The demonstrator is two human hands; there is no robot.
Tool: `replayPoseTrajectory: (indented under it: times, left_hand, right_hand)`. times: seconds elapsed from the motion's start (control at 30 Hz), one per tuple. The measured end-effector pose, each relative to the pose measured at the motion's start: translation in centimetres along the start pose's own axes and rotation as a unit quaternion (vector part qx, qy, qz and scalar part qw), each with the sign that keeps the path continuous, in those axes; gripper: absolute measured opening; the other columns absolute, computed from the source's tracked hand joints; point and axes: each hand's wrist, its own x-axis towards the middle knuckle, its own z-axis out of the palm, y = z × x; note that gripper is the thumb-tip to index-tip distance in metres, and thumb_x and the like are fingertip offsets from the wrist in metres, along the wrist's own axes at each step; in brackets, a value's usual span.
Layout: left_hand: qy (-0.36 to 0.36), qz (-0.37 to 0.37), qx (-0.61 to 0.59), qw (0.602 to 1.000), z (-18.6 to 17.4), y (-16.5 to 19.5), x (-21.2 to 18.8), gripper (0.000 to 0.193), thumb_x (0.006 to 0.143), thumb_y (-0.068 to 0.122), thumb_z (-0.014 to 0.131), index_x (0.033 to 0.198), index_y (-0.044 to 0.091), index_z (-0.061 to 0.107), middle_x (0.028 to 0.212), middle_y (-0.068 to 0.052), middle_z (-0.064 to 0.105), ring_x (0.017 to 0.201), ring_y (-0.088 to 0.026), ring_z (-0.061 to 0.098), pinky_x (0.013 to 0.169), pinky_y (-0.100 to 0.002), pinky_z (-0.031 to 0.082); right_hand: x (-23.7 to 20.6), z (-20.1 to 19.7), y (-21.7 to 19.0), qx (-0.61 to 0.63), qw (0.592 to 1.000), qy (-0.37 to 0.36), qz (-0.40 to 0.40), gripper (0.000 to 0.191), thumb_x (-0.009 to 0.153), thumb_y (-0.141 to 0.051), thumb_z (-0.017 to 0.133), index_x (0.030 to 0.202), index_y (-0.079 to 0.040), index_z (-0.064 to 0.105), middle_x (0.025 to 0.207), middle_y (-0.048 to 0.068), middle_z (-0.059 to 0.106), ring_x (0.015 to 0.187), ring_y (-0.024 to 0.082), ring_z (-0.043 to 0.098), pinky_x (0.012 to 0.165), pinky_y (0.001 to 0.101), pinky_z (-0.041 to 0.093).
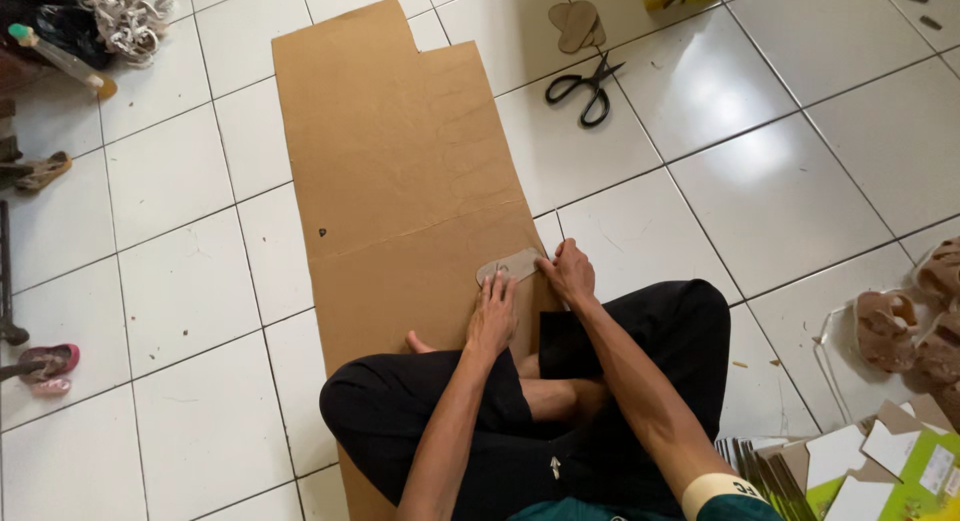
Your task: The person sits cross-legged on the floor and traces the outlines of insoles onto a large sheet of cardboard using a pen, repositioning the insoles to draw multiple outlines. Scissors and shoe boxes lie nearby on the tiled floor.
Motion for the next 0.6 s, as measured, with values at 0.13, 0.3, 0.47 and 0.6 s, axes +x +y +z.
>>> replayPoseTrajectory:
  times: [0.13,0.3,0.47,0.6]
  left_hand:
    - [-0.016,-0.015,-0.01,1.0,0.5,0.0,0.1,0.065,0.089,0.017,0.061,0.151,0.008,0.043,0.161,-0.024,0.03,0.147,-0.049,0.028,0.116,-0.058,0.03]
    - [-0.01,-0.026,-0.005,1.0,0.9,-0.1,0.3,0.062,0.09,0.017,0.062,0.149,0.008,0.047,0.162,-0.023,0.031,0.148,-0.049,0.028,0.117,-0.059,0.031]
    - [-0.021,-0.035,-0.016,0.999,1.5,-0.1,0.4,0.066,0.086,0.017,0.067,0.148,0.005,0.047,0.162,-0.024,0.028,0.148,-0.05,0.026,0.116,-0.061,0.029]
    - [-0.022,-0.036,-0.014,0.999,1.6,0.0,0.5,0.066,0.086,0.017,0.068,0.147,0.004,0.046,0.162,-0.024,0.028,0.148,-0.051,0.025,0.117,-0.061,0.028]
  right_hand:
    - [0.3,0.4,0.2,-0.014,1.0,-0.007,-0.004,0.046,0.081,-0.039,0.081,0.096,-0.005,0.054,0.078,0.012,0.071,0.078,0.034,0.069,0.069,0.0459,0.053]
    - [0.5,0.6,0.4,-0.002,1.0,-0.007,-0.003,0.049,0.08,-0.04,0.083,0.097,-0.005,0.053,0.079,0.012,0.07,0.078,0.033,0.069,0.068,0.0458,0.053]
    - [0.6,0.5,0.5,0.001,1.0,-0.014,0.01,0.049,0.078,-0.039,0.084,0.096,-0.005,0.054,0.078,0.01,0.069,0.076,0.032,0.068,0.067,0.0442,0.053]
    - [0.5,0.4,0.4,0.032,0.998,-0.024,0.051,0.048,0.084,-0.042,0.082,0.095,-0.004,0.054,0.078,0.01,0.067,0.073,0.03,0.067,0.068,0.0421,0.054]
